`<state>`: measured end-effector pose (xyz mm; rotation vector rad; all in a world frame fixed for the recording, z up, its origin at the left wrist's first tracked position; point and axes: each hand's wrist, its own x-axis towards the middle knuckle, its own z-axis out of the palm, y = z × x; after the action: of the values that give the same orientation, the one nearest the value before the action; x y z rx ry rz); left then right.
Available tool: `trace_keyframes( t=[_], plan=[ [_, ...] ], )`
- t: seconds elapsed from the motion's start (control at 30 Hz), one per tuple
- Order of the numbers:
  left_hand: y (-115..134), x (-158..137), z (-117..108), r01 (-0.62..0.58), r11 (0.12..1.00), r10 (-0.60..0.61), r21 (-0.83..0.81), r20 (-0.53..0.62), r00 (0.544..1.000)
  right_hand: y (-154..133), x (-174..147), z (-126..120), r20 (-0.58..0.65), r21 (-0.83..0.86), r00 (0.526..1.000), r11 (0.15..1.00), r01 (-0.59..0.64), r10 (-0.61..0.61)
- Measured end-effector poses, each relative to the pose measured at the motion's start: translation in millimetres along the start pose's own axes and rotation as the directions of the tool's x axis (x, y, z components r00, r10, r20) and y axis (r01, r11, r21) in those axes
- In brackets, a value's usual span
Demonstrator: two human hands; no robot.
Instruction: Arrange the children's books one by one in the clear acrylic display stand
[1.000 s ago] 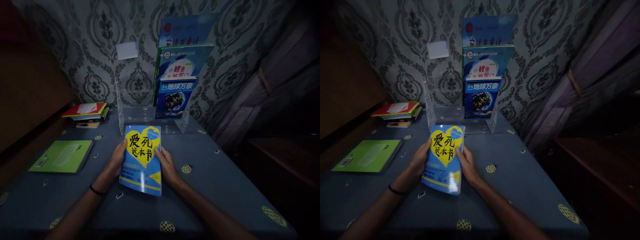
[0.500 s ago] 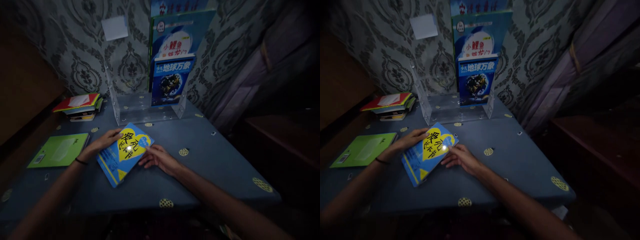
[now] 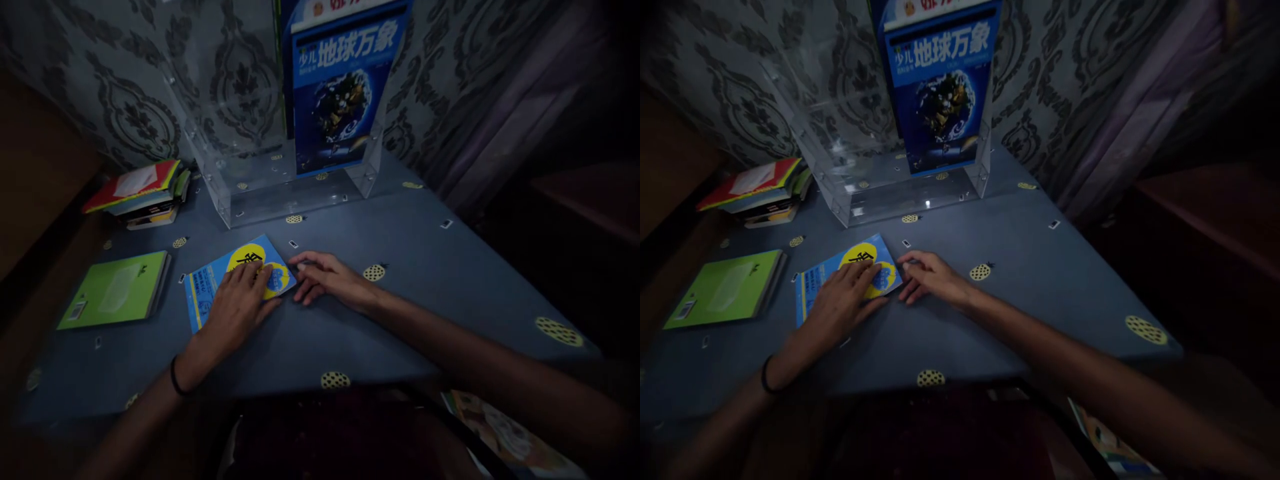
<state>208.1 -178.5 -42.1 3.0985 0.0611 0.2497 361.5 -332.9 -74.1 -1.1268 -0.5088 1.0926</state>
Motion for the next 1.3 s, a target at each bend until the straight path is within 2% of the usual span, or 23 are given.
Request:
trace_keyframes(
  t=[0.13, 0.3, 0.4, 0.57, 0.73, 0.8, 0.87, 0.93, 1.0, 1.1, 1.17, 1.23, 1.3],
  plan=[
    [0, -1, 2, 0.005, 1.0, -0.005, 0.026, 0.004, 1.0, -2, 2, -6, 0.007, -0.077, 0.999, 0.996, 0.036, -0.036],
    [0, 3, -10, 0.042, 0.999, -0.039, -0.032, 0.069, 0.997, -3, -3, -10, -0.028, -0.227, 0.984, 0.96, 0.163, -0.174],
    [-1, 5, -13, 0.072, 0.995, -0.068, -0.063, 0.071, 0.995, -4, -8, -9, -0.026, -0.304, 0.974, 0.93, 0.207, -0.226],
    [-4, 8, -16, 0.103, 0.993, -0.098, -0.064, 0.077, 0.992, -3, -10, -7, -0.016, -0.351, 0.968, 0.908, 0.227, -0.249],
    [3, 6, -13, 0.08, 0.996, -0.075, -0.042, 0.096, 0.993, -3, -9, -8, -0.007, -0.361, 0.961, 0.896, 0.256, -0.278],
    [8, 4, -9, 0.066, 0.998, -0.064, -0.024, 0.081, 0.995, -4, -12, -7, -0.021, -0.414, 0.95, 0.867, 0.276, -0.312],
    [7, 3, -7, 0.048, 0.998, -0.047, -0.029, 0.057, 0.997, -4, -15, -4, -0.031, -0.508, 0.924, 0.802, 0.315, -0.382],
    [-6, 2, -9, 0.026, 0.996, -0.022, -0.084, 0.046, 0.999, -4, -20, 2, -0.005, -0.606, 0.89, 0.709, 0.359, -0.455],
    [-29, -1, -14, 0.057, 0.991, -0.052, -0.124, 0.043, 0.998, -1, -24, 10, 0.082, -0.672, 0.872, 0.619, 0.406, -0.482],
    [-70, -15, -22, 0.219, 0.974, -0.217, -0.054, 0.048, 0.975, 6, -26, 18, 0.214, -0.71, 0.87, 0.54, 0.451, -0.444],
    [-88, -29, -22, 0.293, 0.956, -0.292, -0.021, 0.063, 0.954, 9, -22, 19, 0.231, -0.721, 0.875, 0.529, 0.448, -0.425],
    [-92, -40, -18, 0.336, 0.942, -0.335, 0.002, 0.045, 0.941, 9, -14, 15, 0.225, -0.729, 0.874, 0.521, 0.444, -0.431],
    [-84, -46, -13, 0.365, 0.93, -0.365, 0.04, 0.004, 0.931, 7, -4, 8, 0.226, -0.751, 0.866, 0.486, 0.447, -0.447]
  ],
)
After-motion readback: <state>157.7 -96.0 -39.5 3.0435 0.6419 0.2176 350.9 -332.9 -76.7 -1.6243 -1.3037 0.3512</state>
